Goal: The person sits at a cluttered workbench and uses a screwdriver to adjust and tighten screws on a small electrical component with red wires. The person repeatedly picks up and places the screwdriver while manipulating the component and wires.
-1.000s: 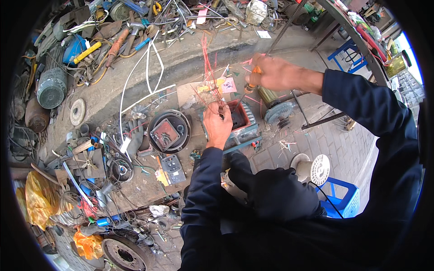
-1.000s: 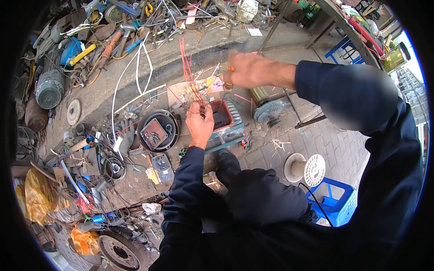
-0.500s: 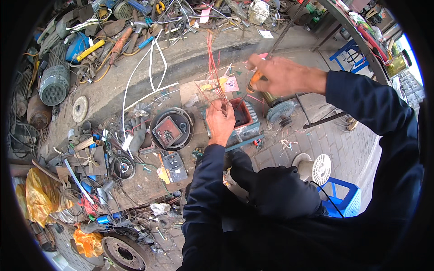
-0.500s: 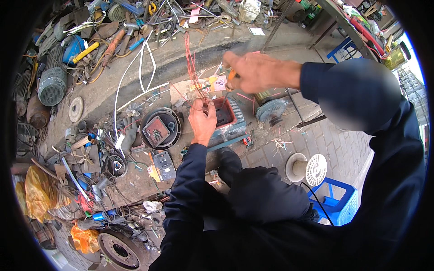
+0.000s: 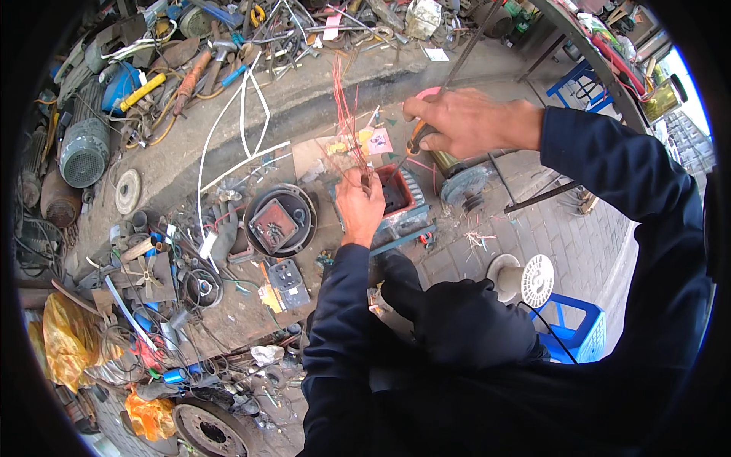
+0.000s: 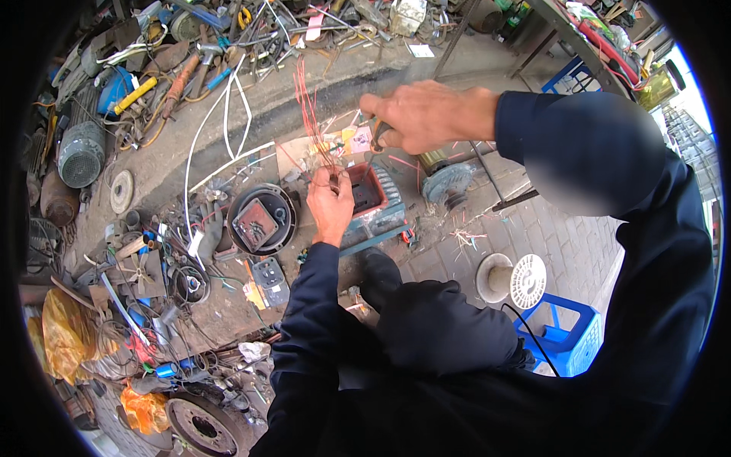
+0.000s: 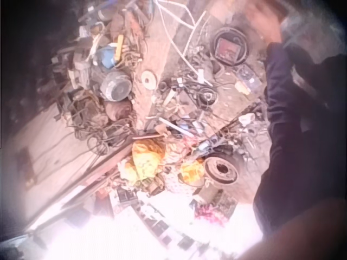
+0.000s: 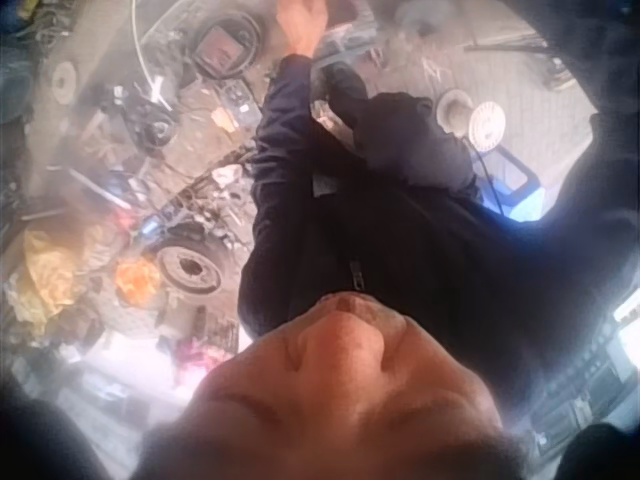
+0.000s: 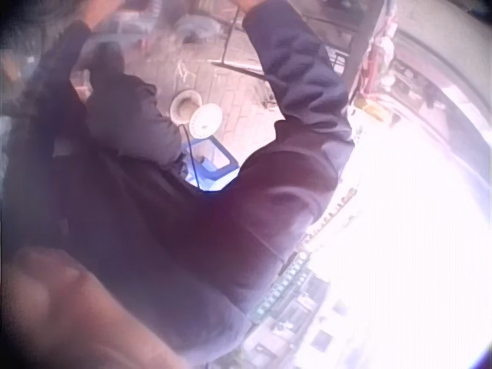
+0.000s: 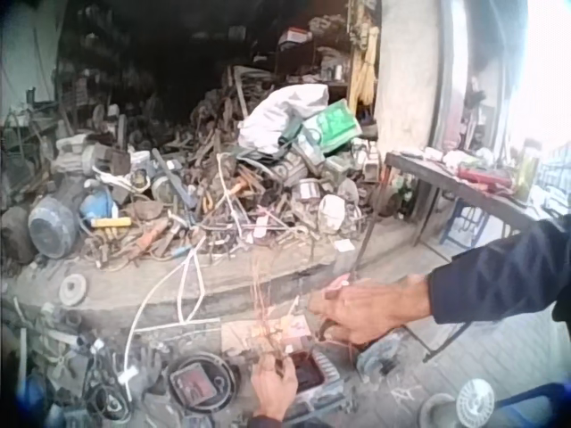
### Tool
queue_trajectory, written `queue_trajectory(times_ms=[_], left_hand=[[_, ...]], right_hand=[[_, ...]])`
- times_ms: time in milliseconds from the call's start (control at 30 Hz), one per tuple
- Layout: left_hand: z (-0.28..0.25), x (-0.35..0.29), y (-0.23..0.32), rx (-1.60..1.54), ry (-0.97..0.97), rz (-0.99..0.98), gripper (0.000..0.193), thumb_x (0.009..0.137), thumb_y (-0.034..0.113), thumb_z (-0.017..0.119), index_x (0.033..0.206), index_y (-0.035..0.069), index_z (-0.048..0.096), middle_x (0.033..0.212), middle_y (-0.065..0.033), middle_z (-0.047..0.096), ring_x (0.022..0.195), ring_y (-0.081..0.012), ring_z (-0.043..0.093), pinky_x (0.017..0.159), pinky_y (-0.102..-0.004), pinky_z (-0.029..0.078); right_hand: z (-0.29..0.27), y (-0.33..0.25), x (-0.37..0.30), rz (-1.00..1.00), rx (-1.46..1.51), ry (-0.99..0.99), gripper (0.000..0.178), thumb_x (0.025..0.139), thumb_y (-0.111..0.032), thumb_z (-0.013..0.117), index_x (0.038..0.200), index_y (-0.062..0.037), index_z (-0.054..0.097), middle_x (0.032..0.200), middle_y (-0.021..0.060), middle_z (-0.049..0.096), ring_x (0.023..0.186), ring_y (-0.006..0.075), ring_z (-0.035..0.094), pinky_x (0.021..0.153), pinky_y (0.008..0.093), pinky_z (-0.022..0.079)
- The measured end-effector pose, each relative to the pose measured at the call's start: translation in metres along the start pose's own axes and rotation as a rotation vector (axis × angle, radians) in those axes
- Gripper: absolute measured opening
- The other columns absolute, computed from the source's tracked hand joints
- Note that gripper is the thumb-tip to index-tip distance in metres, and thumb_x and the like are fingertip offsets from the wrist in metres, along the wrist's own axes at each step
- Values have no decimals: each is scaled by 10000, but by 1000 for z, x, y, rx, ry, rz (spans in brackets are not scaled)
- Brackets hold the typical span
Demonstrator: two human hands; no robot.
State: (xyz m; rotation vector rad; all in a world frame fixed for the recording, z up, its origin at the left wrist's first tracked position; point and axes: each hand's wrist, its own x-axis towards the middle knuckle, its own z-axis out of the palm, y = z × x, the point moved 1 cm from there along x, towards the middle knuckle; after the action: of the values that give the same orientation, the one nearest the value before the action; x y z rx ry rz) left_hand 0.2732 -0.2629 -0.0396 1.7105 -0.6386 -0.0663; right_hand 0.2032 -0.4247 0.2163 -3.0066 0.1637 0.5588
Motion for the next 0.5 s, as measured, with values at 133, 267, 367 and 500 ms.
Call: queue_trajectory(times_ms=[133,267,367,500], left_hand=[[1,-2,-4,15,0,-15,112,897,106,746,967,70,666,815,-134,677,748,-360,627,736,-487,497],[-1,2,1,24,-4,0,106,903,108,738,956,69,655,841,-148,673,766,-369,617,748,-500,492],[-2,1,2,25,-3,12,109,909,119,732,962,64,653,867,-153,678,784,-378,624,753,-507,491],[2,1,-4,45,0,16,111,910,118,728,969,61,653,877,-154,681,797,-381,634,774,-509,488]], right_hand=[[9,-8,9,86,51,75,513,929,-328,706,1272,21,553,951,303,713,991,493,698,837,550,535],[13,-10,24,271,216,174,477,940,-348,699,1231,5,565,948,311,713,965,507,698,828,585,535],[12,-3,17,95,137,98,468,936,-380,692,1179,8,597,994,324,718,983,513,697,851,580,544],[13,0,13,-145,88,106,491,901,-392,709,1161,15,622,1060,317,721,1009,506,696,882,542,552]])
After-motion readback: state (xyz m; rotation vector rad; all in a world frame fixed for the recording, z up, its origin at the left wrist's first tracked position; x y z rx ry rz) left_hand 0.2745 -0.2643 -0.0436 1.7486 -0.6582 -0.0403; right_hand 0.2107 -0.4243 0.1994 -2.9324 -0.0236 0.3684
